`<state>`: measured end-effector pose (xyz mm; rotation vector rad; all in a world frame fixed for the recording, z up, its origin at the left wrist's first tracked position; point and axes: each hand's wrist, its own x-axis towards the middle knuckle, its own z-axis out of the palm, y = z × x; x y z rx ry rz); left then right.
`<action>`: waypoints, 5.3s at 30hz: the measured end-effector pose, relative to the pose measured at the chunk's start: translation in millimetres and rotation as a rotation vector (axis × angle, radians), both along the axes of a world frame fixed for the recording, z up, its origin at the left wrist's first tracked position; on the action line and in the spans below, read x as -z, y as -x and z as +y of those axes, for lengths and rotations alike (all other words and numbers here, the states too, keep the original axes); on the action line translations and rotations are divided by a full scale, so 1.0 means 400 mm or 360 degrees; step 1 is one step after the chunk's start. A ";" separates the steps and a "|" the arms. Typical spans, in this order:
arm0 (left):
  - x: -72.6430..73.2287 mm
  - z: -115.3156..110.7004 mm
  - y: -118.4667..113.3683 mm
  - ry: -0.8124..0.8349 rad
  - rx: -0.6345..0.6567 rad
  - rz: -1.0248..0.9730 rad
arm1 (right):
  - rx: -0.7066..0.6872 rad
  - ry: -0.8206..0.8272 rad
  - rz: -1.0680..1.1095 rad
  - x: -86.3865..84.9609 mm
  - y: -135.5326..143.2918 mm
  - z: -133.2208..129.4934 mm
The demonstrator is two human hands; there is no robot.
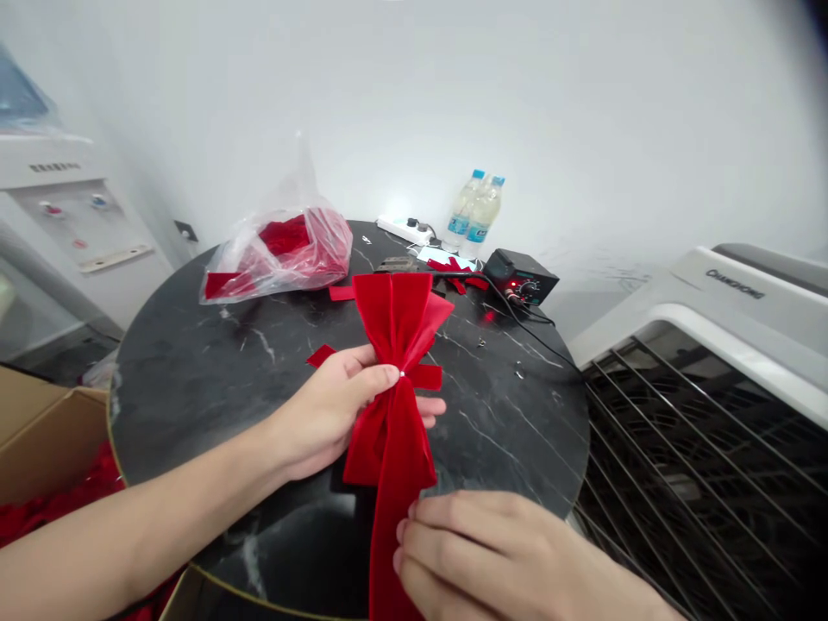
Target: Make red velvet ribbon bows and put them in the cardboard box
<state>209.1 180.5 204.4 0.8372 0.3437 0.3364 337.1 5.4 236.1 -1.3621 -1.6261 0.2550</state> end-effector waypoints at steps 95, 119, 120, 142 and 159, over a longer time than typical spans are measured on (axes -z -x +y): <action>-0.015 0.035 0.014 -0.1261 0.0195 0.0695 | 0.0304 0.0489 -0.1393 0.027 -0.036 0.106; 0.012 0.039 -0.002 -0.0938 -0.0422 0.0610 | 0.0369 -0.0097 -0.0832 0.066 -0.081 0.106; 0.012 0.037 -0.003 -0.1029 -0.0483 0.0611 | 0.0461 -0.0040 -0.0734 0.070 -0.052 0.108; -0.024 0.073 0.025 -0.0915 -0.0472 0.0433 | -0.0010 0.1219 0.0907 0.083 -0.059 0.037; -0.020 0.045 0.031 -0.0978 -0.0101 0.0399 | 0.0576 0.0060 -0.0586 0.073 0.031 0.072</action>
